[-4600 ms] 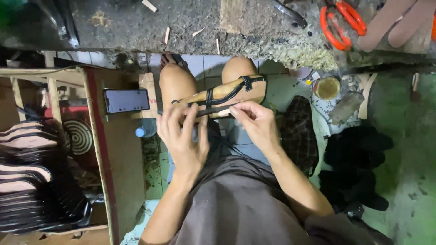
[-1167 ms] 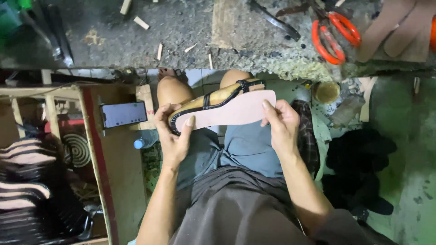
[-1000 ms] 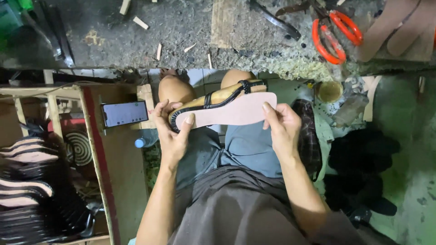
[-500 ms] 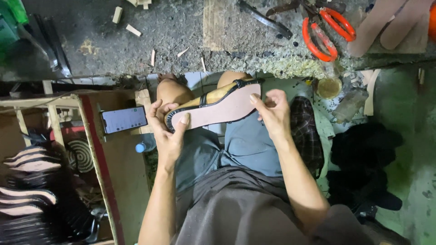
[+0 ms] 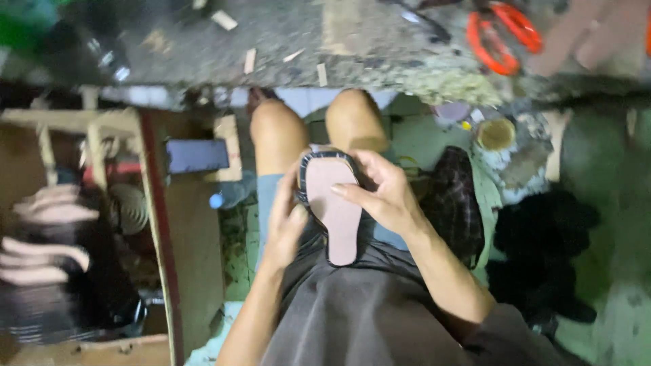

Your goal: Assembling a sandal by attaching straps to the sole, hammering them into place, and trimming excess material.

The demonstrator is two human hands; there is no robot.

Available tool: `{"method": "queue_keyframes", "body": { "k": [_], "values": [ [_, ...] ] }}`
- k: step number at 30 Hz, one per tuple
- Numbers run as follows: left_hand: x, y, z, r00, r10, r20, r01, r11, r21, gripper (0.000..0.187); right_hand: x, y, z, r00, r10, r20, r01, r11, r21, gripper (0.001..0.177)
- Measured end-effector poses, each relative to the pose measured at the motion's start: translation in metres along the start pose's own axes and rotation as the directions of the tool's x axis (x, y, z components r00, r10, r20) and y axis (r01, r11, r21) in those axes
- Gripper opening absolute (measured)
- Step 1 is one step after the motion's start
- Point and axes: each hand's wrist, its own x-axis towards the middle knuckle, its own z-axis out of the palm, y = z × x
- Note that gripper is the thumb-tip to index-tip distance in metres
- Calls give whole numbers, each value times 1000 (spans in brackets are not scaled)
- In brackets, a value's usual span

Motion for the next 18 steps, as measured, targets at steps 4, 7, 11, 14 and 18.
{"method": "queue_keyframes", "body": {
  "k": [4, 7, 11, 14, 18],
  "values": [
    [13, 15, 30, 973, -81, -215, 109, 986, 125, 33, -14, 1, 6, 997, 74, -11, -74, 955, -289, 33],
    [10, 29, 39, 971, -19, -240, 67, 979, 193, 30, -28, 1, 13, 995, 36, -90, -61, 955, -289, 19],
    [3, 27, 39, 967, 14, -253, 45, 973, 227, 29, -28, 10, 8, 994, -45, -96, 13, 951, -308, 22],
    [-3, 30, 35, 953, 45, -300, 23, 976, 218, 23, -20, -11, 19, 997, 77, -3, -75, 956, -283, 20],
    [-4, 71, 24, 950, 64, -305, -34, 994, 102, 31, 8, -41, 45, 990, -15, 141, 66, 928, -366, 19]
  ]
}}
